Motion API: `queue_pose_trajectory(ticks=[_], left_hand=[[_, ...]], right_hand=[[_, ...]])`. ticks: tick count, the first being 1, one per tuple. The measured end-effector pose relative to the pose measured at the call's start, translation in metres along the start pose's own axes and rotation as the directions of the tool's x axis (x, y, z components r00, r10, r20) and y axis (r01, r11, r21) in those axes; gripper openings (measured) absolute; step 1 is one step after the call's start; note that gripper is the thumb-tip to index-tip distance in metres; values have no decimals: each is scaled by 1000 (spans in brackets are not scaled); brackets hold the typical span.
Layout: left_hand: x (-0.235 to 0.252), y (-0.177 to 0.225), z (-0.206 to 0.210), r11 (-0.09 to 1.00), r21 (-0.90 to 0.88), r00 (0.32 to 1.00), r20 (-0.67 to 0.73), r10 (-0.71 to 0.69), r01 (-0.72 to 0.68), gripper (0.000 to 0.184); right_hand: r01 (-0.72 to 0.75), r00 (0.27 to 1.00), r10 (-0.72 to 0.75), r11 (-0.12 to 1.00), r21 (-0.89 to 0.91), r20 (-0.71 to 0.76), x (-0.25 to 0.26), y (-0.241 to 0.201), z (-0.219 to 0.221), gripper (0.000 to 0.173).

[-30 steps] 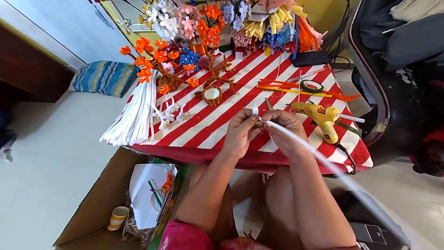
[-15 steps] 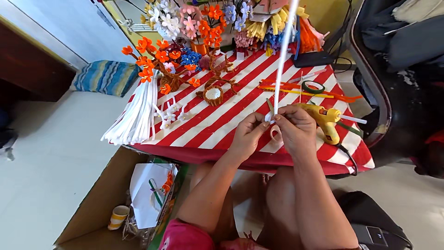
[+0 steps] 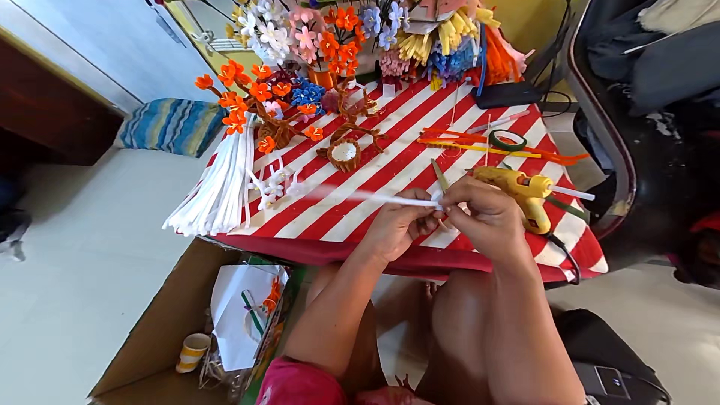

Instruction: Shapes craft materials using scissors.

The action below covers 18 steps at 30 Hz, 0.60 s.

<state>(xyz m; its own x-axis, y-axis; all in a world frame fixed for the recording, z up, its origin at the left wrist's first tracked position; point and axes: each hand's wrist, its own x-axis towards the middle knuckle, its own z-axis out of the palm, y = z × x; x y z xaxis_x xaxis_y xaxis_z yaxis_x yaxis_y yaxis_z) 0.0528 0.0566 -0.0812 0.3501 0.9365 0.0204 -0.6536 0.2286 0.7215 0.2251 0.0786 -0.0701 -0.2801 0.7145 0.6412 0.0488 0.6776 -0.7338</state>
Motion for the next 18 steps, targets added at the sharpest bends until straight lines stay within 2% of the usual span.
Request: queue_pose_trajectory(ticks=[6,11,15,18], left_hand=[[2,-3,-6,1000,13,994,112,8,-10,30],[1,0,-3,994,110,995,104,-1,-10,18],[0,2,-1,987,147,995,80,59,-71,18],[-1,0,2,971,175,986,78,149,-161,18]], right_hand=[[7,998,-6,1000,-14,67,0,0,-6,12],[-49,993,49,999,-10,111,-1,-4,-8,11],[-207,978,198,966,154,68,-2,-7,-2,15],[-335,939,340,866,371,55,-1,-9,2,17]])
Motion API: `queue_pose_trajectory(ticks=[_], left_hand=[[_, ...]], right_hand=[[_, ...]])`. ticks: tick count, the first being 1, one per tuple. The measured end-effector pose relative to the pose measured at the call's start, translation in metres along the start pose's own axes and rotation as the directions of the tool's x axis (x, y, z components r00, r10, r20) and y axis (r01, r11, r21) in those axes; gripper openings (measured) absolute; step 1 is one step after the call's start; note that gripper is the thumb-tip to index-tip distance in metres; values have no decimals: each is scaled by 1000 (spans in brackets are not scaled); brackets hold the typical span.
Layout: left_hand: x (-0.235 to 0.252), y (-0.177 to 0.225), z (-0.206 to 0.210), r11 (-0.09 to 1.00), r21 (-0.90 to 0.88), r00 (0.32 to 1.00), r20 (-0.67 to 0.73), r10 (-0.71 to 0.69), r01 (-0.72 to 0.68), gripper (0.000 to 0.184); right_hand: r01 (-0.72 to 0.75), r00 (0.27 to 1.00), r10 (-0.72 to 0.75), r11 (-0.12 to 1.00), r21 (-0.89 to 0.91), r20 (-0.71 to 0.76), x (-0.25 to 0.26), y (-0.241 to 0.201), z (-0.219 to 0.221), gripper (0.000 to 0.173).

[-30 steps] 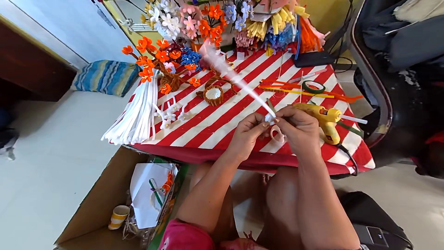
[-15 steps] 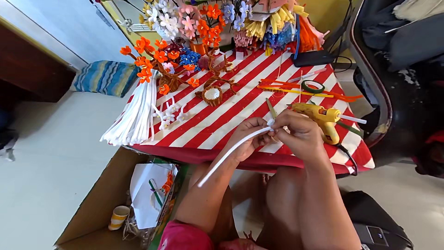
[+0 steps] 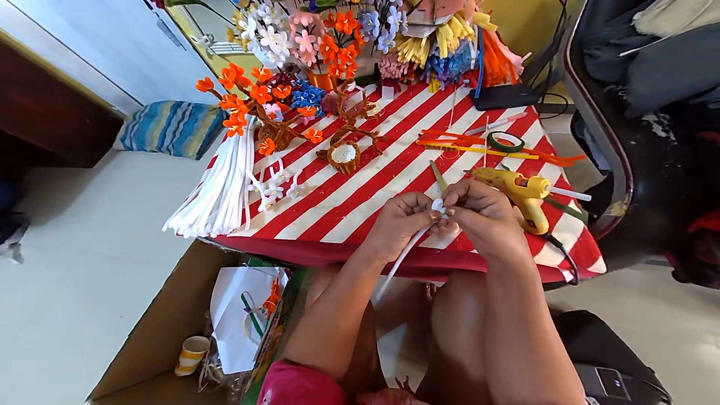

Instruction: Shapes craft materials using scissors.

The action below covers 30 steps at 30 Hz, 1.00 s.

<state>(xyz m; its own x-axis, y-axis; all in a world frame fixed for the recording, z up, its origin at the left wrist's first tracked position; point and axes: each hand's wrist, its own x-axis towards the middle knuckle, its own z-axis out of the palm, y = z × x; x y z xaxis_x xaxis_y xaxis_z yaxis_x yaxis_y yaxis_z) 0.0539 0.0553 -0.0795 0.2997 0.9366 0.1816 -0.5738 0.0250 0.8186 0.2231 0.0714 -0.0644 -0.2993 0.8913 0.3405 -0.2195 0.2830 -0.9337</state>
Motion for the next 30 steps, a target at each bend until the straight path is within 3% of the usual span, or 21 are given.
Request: queue_pose_trajectory(ticks=[4,9,11,14,16,20,25,30], left_hand=[[0,-3,3,998,17,997,-20,68,-68,18],[0,-5,5,994,40,994,-33,102,-101,17],[0,-6,4,990,76,992,-34,125,-122,17],[-1,0,3,990,110,991,-92,98,-88,18],[0,6,0,997,75,992,-123,8,1,20],[1,8,-7,994,30,989,-107,-98,102,21],[1,9,-10,991,-23,987,-82,-136,135,22],[0,6,-6,994,-37,991,-85,-106,103,19]], right_hand=[[-81,996,87,973,215,-21,2,-2,4,21],[-94,994,103,962,255,-23,3,-1,3,23],[-75,996,84,980,185,-39,2,-1,3,25],[46,999,-45,994,-100,14,2,3,-1,17],[145,988,-127,953,-267,84,1,4,-4,13],[290,957,-247,851,-437,153,3,8,-5,12],[378,926,-317,754,-537,206,4,6,-6,11],[379,924,-330,746,-548,191,6,7,-8,11]])
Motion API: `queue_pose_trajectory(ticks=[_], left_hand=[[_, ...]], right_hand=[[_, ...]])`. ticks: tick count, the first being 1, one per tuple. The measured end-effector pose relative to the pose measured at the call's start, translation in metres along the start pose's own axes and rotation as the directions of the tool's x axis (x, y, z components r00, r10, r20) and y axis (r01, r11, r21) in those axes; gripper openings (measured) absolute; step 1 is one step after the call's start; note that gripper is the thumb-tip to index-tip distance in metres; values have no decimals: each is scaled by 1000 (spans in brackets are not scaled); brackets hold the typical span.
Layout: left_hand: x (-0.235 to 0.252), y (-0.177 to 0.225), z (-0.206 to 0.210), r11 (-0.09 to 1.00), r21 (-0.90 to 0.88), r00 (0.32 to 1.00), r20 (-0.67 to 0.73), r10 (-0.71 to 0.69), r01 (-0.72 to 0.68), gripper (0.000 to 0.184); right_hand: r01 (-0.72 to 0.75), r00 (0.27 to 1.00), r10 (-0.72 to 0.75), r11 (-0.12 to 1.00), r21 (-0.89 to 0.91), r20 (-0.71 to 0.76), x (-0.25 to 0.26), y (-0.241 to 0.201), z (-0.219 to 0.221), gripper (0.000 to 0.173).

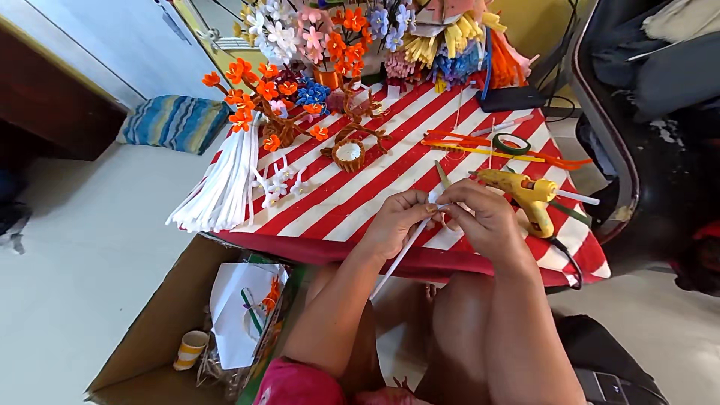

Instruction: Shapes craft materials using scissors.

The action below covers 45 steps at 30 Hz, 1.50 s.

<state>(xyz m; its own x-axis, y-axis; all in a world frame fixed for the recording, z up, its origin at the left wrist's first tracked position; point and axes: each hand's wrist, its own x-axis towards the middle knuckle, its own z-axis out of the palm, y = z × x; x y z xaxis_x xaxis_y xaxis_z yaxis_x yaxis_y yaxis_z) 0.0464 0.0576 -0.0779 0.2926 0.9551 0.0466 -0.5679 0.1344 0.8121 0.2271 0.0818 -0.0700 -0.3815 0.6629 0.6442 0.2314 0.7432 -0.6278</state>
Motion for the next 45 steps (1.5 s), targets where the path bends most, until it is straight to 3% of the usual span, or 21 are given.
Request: queue_pose_trajectory(ticks=[3,5,6,8,10,11,13,18,22,26,28,33,39,43,45], left_hand=[[1,-7,3,977,143,986,-20,165,-160,16],[2,-13,1,855,384,930,25,367,-348,8],[4,-17,-1,736,509,877,84,472,-445,5],[7,-20,-6,366,703,710,278,648,-610,9],[9,-20,-10,42,742,551,458,698,-669,10],[9,-21,-10,-27,734,511,499,700,-679,10],[9,-24,-8,-2,718,505,492,709,-696,11],[8,-25,-5,306,676,652,340,678,-671,14],[5,-19,-5,585,605,811,187,554,-539,8],[6,-16,-5,728,503,871,121,475,-467,6],[6,-16,-7,690,520,851,164,498,-504,6],[7,-12,-12,342,689,729,400,556,-639,17],[8,-11,-16,318,671,714,463,525,-670,18],[8,-11,-17,188,689,654,512,556,-700,18],[7,-12,-15,241,697,681,464,567,-676,17]], right_hand=[[-25,999,24,999,-38,-32,1,-1,3,12],[-72,997,70,996,-43,-40,1,-3,5,13],[-103,994,102,994,-26,-30,1,-4,6,14],[-165,986,165,984,73,5,1,-6,5,14],[-240,971,236,947,212,47,-1,-7,3,12],[-273,962,265,926,262,63,-2,-8,1,11],[-320,947,316,900,297,63,-3,-12,-1,12],[-366,930,365,897,247,52,-2,-17,-2,10],[-404,912,408,886,227,29,0,-19,1,6],[-369,927,375,905,214,13,0,-16,4,8],[-363,929,370,898,248,22,0,-16,4,11],[-493,866,486,798,346,113,1,-22,2,20],[-573,812,549,690,442,198,4,-23,0,25],[-616,774,588,615,493,234,5,-24,0,27],[-594,788,574,612,522,223,5,-21,1,27]])
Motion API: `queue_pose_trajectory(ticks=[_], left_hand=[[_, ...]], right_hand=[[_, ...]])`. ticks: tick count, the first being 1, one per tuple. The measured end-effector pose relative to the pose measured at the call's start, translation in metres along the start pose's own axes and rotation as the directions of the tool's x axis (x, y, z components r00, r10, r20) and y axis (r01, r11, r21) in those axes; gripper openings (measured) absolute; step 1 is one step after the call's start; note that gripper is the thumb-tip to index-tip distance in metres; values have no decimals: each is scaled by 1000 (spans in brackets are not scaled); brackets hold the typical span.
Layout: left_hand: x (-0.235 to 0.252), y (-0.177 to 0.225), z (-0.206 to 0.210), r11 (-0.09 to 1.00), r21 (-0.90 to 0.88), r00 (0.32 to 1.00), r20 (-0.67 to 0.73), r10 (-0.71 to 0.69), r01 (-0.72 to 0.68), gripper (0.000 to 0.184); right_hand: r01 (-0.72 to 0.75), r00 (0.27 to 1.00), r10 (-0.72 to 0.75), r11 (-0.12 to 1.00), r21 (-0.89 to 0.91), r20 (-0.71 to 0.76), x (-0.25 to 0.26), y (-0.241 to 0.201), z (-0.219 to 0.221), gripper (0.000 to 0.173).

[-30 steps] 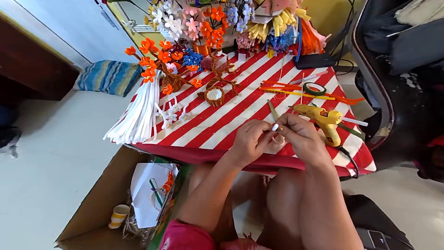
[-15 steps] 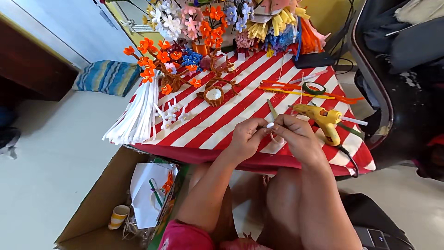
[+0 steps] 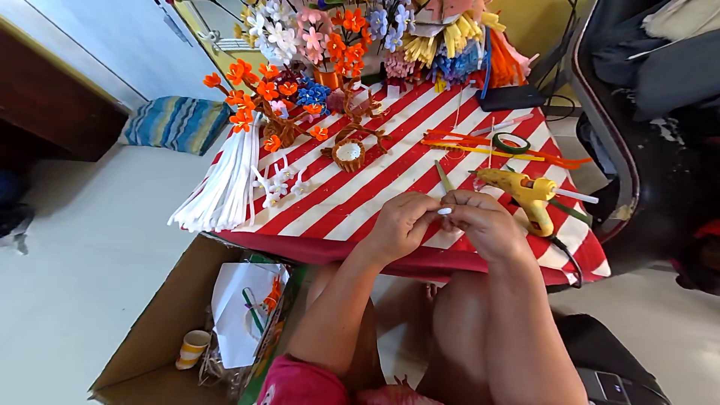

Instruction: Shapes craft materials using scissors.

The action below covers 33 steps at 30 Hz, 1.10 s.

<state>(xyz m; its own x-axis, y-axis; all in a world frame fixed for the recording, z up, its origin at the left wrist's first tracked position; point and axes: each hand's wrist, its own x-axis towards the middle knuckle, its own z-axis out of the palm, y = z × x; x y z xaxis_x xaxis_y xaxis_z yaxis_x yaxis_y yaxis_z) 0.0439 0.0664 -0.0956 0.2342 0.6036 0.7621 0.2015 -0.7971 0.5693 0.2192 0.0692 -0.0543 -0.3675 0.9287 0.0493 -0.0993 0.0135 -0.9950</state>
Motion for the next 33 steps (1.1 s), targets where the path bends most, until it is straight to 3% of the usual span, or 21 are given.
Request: queue_pose_trajectory(ticks=[2,4,8,17,24,29,33], left_hand=[[-1,4,2,966,-205,986,-13,-166,160,14],[0,6,3,827,-468,940,19,-342,311,9],[1,8,6,625,-684,884,65,-462,377,14],[3,10,11,516,-755,851,105,-515,406,20],[5,8,13,418,-787,783,128,-608,454,24],[5,5,12,401,-783,765,143,-628,476,22],[3,1,14,416,-779,784,151,-602,469,21]], right_hand=[[95,995,-96,995,-21,-2,1,5,0,22],[208,978,-210,975,-83,-17,1,8,2,13],[303,952,-305,951,-62,-25,0,10,2,14],[418,890,-439,893,-168,-119,0,12,8,19],[471,851,-521,811,-347,-63,5,19,8,12],[435,868,-493,807,-399,-52,6,19,4,11],[449,838,-541,756,-476,-69,3,14,2,7]])
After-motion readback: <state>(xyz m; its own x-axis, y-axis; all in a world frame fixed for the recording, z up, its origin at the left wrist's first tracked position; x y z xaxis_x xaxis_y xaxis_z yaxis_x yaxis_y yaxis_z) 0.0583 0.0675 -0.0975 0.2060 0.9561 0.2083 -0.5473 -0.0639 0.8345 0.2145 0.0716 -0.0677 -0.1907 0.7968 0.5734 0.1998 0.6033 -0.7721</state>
